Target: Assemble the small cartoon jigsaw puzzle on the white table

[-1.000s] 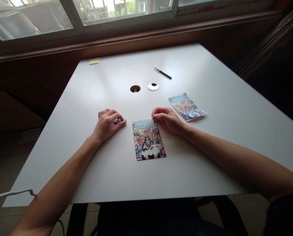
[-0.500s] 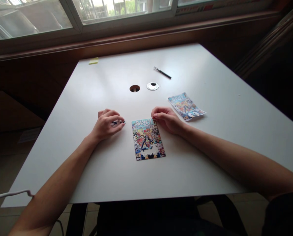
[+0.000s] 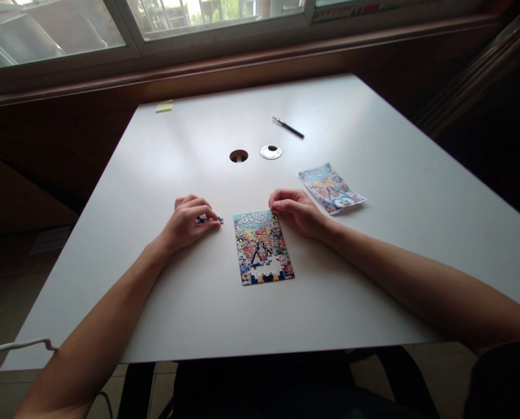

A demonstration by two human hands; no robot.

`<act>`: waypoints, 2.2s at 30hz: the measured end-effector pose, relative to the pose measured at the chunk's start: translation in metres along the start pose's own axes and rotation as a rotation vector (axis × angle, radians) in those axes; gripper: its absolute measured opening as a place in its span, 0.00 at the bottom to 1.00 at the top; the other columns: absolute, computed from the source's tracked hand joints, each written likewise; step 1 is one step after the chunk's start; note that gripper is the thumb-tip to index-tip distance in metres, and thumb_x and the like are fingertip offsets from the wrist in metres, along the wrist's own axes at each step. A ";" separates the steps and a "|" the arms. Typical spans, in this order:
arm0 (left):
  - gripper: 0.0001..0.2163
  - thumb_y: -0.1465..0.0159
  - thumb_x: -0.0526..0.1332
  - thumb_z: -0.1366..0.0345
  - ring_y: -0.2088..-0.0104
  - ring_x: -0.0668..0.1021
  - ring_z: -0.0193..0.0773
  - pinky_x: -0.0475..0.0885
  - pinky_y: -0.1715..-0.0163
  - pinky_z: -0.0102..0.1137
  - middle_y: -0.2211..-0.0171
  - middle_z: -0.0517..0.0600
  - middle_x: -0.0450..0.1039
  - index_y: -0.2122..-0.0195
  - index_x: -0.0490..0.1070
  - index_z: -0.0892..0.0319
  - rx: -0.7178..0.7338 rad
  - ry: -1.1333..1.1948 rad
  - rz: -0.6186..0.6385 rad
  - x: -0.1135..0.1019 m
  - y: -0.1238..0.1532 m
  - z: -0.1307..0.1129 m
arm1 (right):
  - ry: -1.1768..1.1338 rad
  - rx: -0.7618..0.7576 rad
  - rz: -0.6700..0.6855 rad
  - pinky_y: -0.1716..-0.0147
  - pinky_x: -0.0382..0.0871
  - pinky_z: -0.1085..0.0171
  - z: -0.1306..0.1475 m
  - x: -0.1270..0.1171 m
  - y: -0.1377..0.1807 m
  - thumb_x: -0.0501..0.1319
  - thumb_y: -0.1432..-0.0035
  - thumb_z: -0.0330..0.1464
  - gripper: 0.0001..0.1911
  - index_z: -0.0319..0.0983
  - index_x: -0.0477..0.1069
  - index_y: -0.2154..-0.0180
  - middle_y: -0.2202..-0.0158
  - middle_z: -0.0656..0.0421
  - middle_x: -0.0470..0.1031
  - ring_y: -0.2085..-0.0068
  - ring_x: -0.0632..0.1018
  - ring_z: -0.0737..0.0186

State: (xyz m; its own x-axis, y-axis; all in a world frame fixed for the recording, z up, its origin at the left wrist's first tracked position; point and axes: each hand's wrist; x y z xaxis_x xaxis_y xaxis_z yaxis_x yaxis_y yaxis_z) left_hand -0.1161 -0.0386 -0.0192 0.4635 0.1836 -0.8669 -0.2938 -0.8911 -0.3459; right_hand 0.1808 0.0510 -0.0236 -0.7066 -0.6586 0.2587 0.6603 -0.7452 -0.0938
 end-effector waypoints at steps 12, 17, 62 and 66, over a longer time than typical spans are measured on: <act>0.04 0.36 0.64 0.62 0.59 0.76 0.41 0.58 0.50 0.42 0.64 0.47 0.79 0.66 0.79 0.51 0.048 -0.065 0.043 -0.009 0.001 -0.006 | 0.000 -0.004 -0.002 0.68 0.55 0.63 0.001 0.000 0.000 0.64 0.49 0.29 0.03 0.37 0.75 0.74 0.75 0.61 0.68 0.70 0.65 0.65; 0.03 0.37 0.64 0.63 0.59 0.76 0.41 0.59 0.49 0.42 0.63 0.47 0.80 0.66 0.79 0.51 0.027 -0.087 0.020 -0.004 0.001 -0.007 | 0.012 0.003 -0.009 0.68 0.56 0.63 0.002 0.001 0.000 0.64 0.49 0.30 0.03 0.38 0.74 0.74 0.75 0.61 0.68 0.70 0.65 0.65; 0.06 0.33 0.62 0.57 0.60 0.75 0.37 0.61 0.54 0.38 0.61 0.46 0.80 0.62 0.77 0.50 0.288 0.078 0.115 0.038 -0.006 -0.104 | 0.044 -0.025 -0.026 0.67 0.57 0.63 0.001 0.003 -0.003 0.64 0.50 0.31 0.04 0.38 0.73 0.75 0.75 0.62 0.68 0.70 0.65 0.64; 0.06 0.33 0.62 0.57 0.61 0.75 0.37 0.61 0.55 0.37 0.62 0.45 0.80 0.61 0.77 0.51 0.303 0.080 0.101 0.040 -0.007 -0.104 | 0.025 -0.030 -0.024 0.67 0.57 0.63 0.001 0.003 -0.003 0.64 0.50 0.30 0.04 0.38 0.73 0.75 0.75 0.62 0.68 0.70 0.65 0.65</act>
State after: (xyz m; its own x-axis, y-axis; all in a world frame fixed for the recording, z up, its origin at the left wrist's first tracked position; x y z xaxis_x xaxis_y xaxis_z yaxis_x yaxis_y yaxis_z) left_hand -0.0088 -0.0685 -0.0144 0.4797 0.0565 -0.8756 -0.5715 -0.7371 -0.3607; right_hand 0.1770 0.0511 -0.0211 -0.7283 -0.6430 0.2369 0.6356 -0.7631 -0.1168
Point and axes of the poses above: each hand's wrist, its own y-axis away from the middle knuckle, its own x-axis out of the palm, z = x × y
